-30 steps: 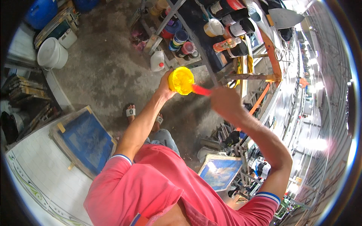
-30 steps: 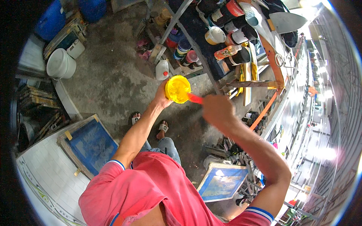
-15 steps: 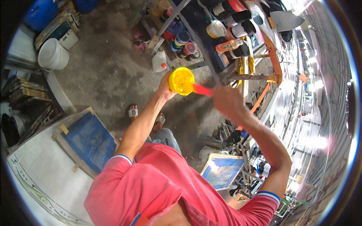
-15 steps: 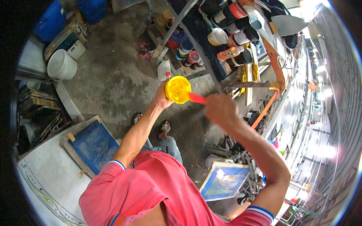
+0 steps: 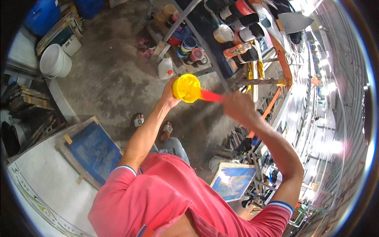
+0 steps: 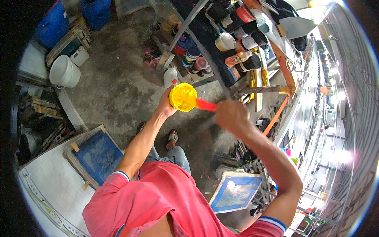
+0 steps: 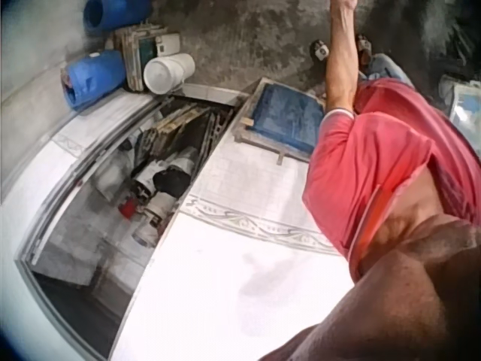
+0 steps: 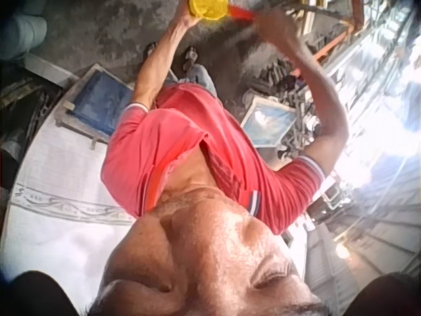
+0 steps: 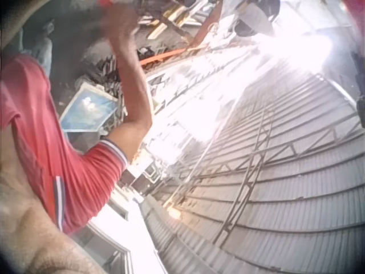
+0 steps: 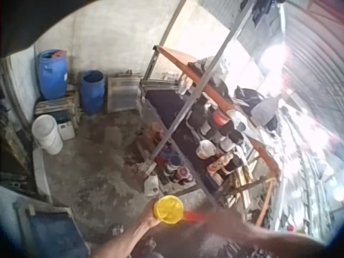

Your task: The person mixes yellow ink in a small container using a red spatula, adding liquid from a bottle. They then wipe a blue screen printing frame with a yellow cloth and a black cloth. Finally, they pick up a black t-shirt and wipe the screen frame again.

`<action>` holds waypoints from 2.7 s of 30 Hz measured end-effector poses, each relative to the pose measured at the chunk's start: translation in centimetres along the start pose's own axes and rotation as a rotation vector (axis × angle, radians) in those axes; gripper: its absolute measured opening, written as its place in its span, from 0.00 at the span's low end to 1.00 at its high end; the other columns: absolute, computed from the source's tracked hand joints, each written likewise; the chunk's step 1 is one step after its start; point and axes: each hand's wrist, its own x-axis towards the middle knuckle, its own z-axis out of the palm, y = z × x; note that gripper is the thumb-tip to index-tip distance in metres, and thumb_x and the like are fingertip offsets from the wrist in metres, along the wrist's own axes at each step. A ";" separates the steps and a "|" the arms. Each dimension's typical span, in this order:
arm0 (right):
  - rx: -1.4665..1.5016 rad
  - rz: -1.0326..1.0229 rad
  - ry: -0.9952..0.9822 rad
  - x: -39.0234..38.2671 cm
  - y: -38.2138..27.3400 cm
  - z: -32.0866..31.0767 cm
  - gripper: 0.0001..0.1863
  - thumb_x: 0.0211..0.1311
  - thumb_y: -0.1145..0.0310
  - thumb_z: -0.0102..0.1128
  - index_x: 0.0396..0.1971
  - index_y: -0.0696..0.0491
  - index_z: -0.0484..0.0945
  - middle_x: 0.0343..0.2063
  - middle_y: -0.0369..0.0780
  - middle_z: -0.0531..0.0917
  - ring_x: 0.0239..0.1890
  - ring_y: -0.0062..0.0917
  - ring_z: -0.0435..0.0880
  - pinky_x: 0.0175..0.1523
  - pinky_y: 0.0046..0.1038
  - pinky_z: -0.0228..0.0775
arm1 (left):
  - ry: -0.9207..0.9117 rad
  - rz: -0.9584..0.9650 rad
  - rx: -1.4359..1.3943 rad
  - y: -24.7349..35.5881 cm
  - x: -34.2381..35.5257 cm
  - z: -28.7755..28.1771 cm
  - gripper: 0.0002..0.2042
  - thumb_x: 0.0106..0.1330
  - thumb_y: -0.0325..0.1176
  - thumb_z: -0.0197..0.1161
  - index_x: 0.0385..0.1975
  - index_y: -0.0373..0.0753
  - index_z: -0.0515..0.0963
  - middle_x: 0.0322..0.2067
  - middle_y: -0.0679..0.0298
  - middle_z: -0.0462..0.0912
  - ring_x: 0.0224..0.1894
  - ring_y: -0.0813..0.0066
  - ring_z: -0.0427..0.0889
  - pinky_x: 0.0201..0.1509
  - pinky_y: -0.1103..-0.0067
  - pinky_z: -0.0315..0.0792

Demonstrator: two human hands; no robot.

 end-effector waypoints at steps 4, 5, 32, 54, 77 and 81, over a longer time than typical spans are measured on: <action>-0.018 -0.084 0.036 1.2 -1.6 -2.8 0.14 0.63 0.63 0.53 0.31 0.54 0.86 0.25 0.46 0.87 0.29 0.42 0.90 0.33 0.41 0.83 | -0.021 -0.031 0.016 -0.2 -0.5 0.4 0.21 0.78 0.49 0.45 0.56 0.41 0.76 0.52 0.64 0.83 0.54 0.67 0.83 0.59 0.64 0.77; 0.069 -0.024 -0.072 2.3 -0.3 -2.3 0.14 0.63 0.64 0.53 0.31 0.54 0.86 0.26 0.47 0.87 0.31 0.43 0.90 0.34 0.43 0.82 | -0.024 -0.061 0.006 -0.1 -0.9 0.6 0.21 0.78 0.49 0.45 0.56 0.41 0.76 0.52 0.64 0.84 0.54 0.67 0.83 0.59 0.64 0.77; 0.043 -0.165 -0.117 0.2 -5.5 -2.5 0.16 0.65 0.57 0.56 0.36 0.54 0.87 0.30 0.47 0.88 0.35 0.41 0.90 0.38 0.44 0.83 | 0.011 0.051 0.025 2.1 -1.5 -0.7 0.24 0.79 0.51 0.41 0.58 0.39 0.75 0.54 0.61 0.82 0.58 0.65 0.81 0.62 0.63 0.75; 0.110 -0.055 0.016 1.1 -5.1 -1.8 0.16 0.66 0.61 0.53 0.30 0.56 0.86 0.26 0.48 0.87 0.31 0.40 0.90 0.35 0.42 0.83 | 0.065 0.071 -0.021 3.0 -1.6 0.6 0.22 0.79 0.47 0.45 0.58 0.38 0.75 0.55 0.60 0.82 0.58 0.64 0.81 0.63 0.63 0.74; 0.202 0.007 -0.008 -0.6 -6.5 -0.6 0.21 0.71 0.54 0.52 0.29 0.56 0.85 0.25 0.51 0.86 0.29 0.46 0.88 0.36 0.47 0.82 | -0.028 0.103 0.062 2.1 -1.5 -1.7 0.19 0.79 0.46 0.46 0.56 0.39 0.74 0.51 0.63 0.83 0.55 0.68 0.82 0.61 0.66 0.76; 0.276 0.051 -0.009 1.4 -0.8 6.4 0.25 0.73 0.52 0.49 0.29 0.57 0.85 0.25 0.52 0.85 0.32 0.47 0.88 0.38 0.47 0.81 | -0.016 0.086 0.061 3.4 -2.0 -1.8 0.20 0.79 0.46 0.47 0.57 0.39 0.73 0.52 0.62 0.82 0.55 0.68 0.82 0.63 0.66 0.75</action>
